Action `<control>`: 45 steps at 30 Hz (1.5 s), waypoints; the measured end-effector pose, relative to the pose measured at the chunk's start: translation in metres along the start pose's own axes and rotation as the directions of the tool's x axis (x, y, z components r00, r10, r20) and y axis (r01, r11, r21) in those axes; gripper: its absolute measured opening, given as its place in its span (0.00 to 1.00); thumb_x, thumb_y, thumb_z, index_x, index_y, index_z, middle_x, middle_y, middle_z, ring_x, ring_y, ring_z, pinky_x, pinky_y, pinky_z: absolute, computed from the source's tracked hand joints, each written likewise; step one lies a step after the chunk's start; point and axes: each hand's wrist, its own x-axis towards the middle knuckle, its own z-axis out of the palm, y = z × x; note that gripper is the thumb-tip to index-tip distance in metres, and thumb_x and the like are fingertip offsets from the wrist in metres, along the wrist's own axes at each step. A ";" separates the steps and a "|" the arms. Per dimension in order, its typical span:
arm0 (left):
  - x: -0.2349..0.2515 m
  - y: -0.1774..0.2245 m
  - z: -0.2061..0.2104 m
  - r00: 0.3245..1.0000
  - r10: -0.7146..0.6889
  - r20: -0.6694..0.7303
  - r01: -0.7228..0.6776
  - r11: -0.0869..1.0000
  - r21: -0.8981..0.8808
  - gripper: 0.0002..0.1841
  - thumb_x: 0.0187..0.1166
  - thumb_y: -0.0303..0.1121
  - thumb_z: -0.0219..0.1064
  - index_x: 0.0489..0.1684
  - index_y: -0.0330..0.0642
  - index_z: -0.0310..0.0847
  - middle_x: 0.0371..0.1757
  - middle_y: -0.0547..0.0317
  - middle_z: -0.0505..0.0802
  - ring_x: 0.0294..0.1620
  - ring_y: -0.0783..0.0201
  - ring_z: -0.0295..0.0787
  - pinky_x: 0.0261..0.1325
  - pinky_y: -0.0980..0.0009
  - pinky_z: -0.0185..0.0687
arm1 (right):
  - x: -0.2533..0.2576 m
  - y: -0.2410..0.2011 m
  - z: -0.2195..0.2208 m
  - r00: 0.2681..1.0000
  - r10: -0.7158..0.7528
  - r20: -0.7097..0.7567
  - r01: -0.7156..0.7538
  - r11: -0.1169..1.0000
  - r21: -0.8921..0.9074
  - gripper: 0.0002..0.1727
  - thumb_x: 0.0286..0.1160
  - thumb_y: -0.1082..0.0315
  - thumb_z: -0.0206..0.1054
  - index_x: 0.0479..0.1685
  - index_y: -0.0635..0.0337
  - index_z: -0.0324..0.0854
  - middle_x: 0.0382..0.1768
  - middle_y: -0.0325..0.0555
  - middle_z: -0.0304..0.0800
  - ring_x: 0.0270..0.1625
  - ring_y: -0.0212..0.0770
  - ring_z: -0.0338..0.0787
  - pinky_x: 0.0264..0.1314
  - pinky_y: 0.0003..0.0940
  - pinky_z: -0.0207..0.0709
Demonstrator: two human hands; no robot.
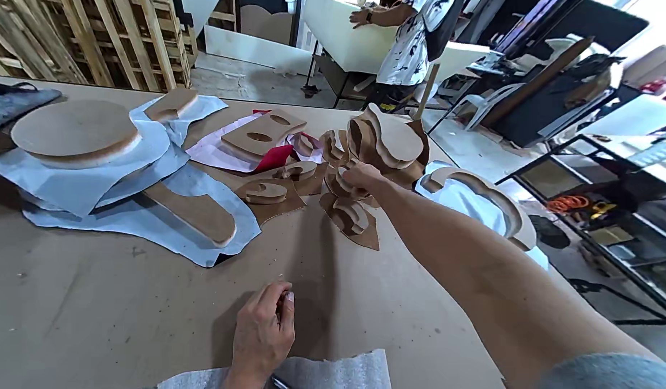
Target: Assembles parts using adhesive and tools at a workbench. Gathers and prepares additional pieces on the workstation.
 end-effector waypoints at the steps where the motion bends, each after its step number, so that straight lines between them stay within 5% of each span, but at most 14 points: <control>1: 0.000 0.000 0.000 1.000 -0.002 -0.003 0.002 1.000 -0.001 0.18 0.83 0.44 0.56 0.47 0.48 0.93 0.36 0.65 0.94 0.31 0.74 0.88 0.35 0.76 0.87 | 0.001 0.000 0.001 1.000 0.005 -0.001 -0.005 0.999 0.038 0.29 0.84 0.43 0.53 0.51 0.61 0.84 0.42 0.58 0.89 0.38 0.52 0.91 0.43 0.54 0.83; 4: 0.000 -0.001 -0.001 1.000 -0.008 -0.001 0.008 1.000 -0.005 0.17 0.83 0.43 0.56 0.46 0.48 0.93 0.36 0.66 0.93 0.31 0.74 0.88 0.35 0.76 0.86 | 0.004 0.000 0.000 1.000 0.016 0.007 -0.016 0.995 0.102 0.26 0.74 0.43 0.64 0.40 0.62 0.85 0.39 0.56 0.86 0.37 0.51 0.85 0.39 0.55 0.77; 7: 0.000 0.000 -0.001 1.000 -0.006 -0.009 0.006 1.000 -0.001 0.18 0.83 0.43 0.56 0.46 0.48 0.93 0.36 0.66 0.94 0.32 0.74 0.89 0.36 0.76 0.86 | 0.011 -0.004 -0.004 0.998 0.059 -0.014 -0.058 0.998 0.037 0.28 0.61 0.44 0.76 0.42 0.66 0.88 0.51 0.63 0.90 0.57 0.61 0.88 0.55 0.68 0.78; 10: 0.001 -0.001 -0.001 1.000 -0.005 -0.009 0.005 1.000 -0.003 0.18 0.84 0.43 0.55 0.46 0.49 0.93 0.36 0.66 0.94 0.32 0.74 0.89 0.37 0.76 0.87 | 0.014 -0.012 0.002 0.996 0.064 -0.063 -0.066 0.998 -0.024 0.31 0.50 0.44 0.82 0.40 0.65 0.87 0.50 0.62 0.90 0.57 0.61 0.89 0.54 0.68 0.79; 20: 0.000 -0.002 -0.002 0.999 -0.013 0.050 0.012 1.000 0.022 0.19 0.83 0.46 0.55 0.48 0.47 0.93 0.37 0.65 0.94 0.34 0.72 0.90 0.40 0.73 0.89 | -0.022 -0.002 -0.025 0.992 -0.104 -0.065 0.106 0.994 0.027 0.24 0.57 0.50 0.80 0.39 0.64 0.88 0.46 0.63 0.91 0.53 0.63 0.89 0.52 0.71 0.77; 23: 0.005 0.006 -0.010 0.989 -0.058 0.140 0.055 0.998 0.021 0.22 0.82 0.49 0.56 0.50 0.45 0.93 0.40 0.59 0.96 0.39 0.64 0.94 0.46 0.62 0.90 | -0.086 0.021 -0.059 0.967 -0.206 -0.147 0.224 0.968 0.113 0.23 0.52 0.49 0.81 0.34 0.60 0.86 0.34 0.57 0.90 0.41 0.59 0.90 0.42 0.68 0.79; 26: 0.021 0.020 -0.035 0.900 -0.180 0.398 0.210 0.977 -0.033 0.21 0.84 0.46 0.64 0.63 0.40 0.88 0.52 0.47 0.95 0.56 0.50 0.93 0.65 0.44 0.85 | -0.212 0.048 -0.064 0.937 -0.289 -0.196 0.343 0.866 0.364 0.20 0.55 0.56 0.83 0.46 0.55 0.90 0.38 0.51 0.93 0.42 0.51 0.92 0.46 0.63 0.83; 28: 0.013 0.023 -0.055 0.896 -0.185 0.403 0.270 0.949 -0.164 0.20 0.86 0.40 0.64 0.68 0.36 0.83 0.57 0.40 0.93 0.55 0.47 0.93 0.63 0.43 0.85 | -0.313 0.074 -0.023 0.929 -0.337 -0.149 0.364 0.773 0.520 0.19 0.58 0.62 0.80 0.52 0.52 0.89 0.40 0.44 0.94 0.40 0.43 0.94 0.43 0.51 0.88; 30: -0.004 0.038 -0.092 0.940 -0.177 0.291 0.251 0.937 -0.243 0.18 0.87 0.37 0.61 0.68 0.36 0.82 0.61 0.45 0.92 0.53 0.55 0.94 0.62 0.52 0.88 | -0.410 0.101 0.038 0.895 -0.440 -0.070 0.380 0.673 0.635 0.22 0.60 0.66 0.77 0.58 0.48 0.86 0.41 0.39 0.94 0.38 0.38 0.94 0.38 0.45 0.91; 34: -0.112 0.074 -0.184 0.985 -0.141 0.098 0.159 0.966 -0.204 0.18 0.90 0.39 0.56 0.65 0.38 0.83 0.51 0.50 0.93 0.45 0.60 0.93 0.52 0.57 0.91 | -0.545 0.130 0.153 0.862 -0.431 0.267 -0.021 0.496 0.868 0.23 0.63 0.68 0.75 0.61 0.59 0.84 0.47 0.42 0.96 0.50 0.37 0.95 0.55 0.40 0.91; 36: -0.196 0.076 -0.198 0.987 -0.135 0.083 0.146 0.978 -0.146 0.17 0.87 0.39 0.56 0.62 0.39 0.85 0.48 0.56 0.94 0.45 0.64 0.92 0.50 0.60 0.92 | -0.572 0.137 0.186 0.888 -0.347 0.301 -0.069 0.545 0.835 0.23 0.63 0.65 0.75 0.60 0.60 0.84 0.46 0.42 0.96 0.48 0.36 0.96 0.54 0.38 0.91; 39: -0.285 0.071 -0.185 0.985 -0.125 0.119 0.137 0.986 -0.093 0.17 0.85 0.38 0.57 0.53 0.39 0.90 0.46 0.58 0.95 0.46 0.68 0.93 0.51 0.66 0.92 | -0.587 0.144 0.209 0.949 -0.297 0.103 0.211 0.844 0.494 0.25 0.64 0.48 0.74 0.60 0.48 0.92 0.55 0.41 0.92 0.56 0.39 0.91 0.55 0.44 0.86; 42: -0.317 0.079 -0.166 0.983 -0.082 0.166 0.092 0.994 -0.056 0.18 0.85 0.39 0.57 0.55 0.42 0.91 0.56 0.55 0.95 0.58 0.63 0.92 0.60 0.63 0.90 | -0.580 0.153 0.203 0.949 -0.301 0.097 0.250 0.903 0.350 0.26 0.68 0.44 0.71 0.60 0.48 0.93 0.51 0.46 0.91 0.53 0.46 0.90 0.55 0.50 0.84; 45: -0.321 0.083 -0.150 0.979 0.025 0.201 -0.032 0.999 0.032 0.18 0.81 0.42 0.58 0.61 0.50 0.90 0.67 0.59 0.92 0.70 0.59 0.87 0.69 0.55 0.84 | -0.578 0.170 0.205 0.952 -0.300 0.062 0.254 0.886 0.389 0.36 0.70 0.40 0.69 0.74 0.55 0.82 0.49 0.43 0.90 0.48 0.42 0.89 0.51 0.44 0.85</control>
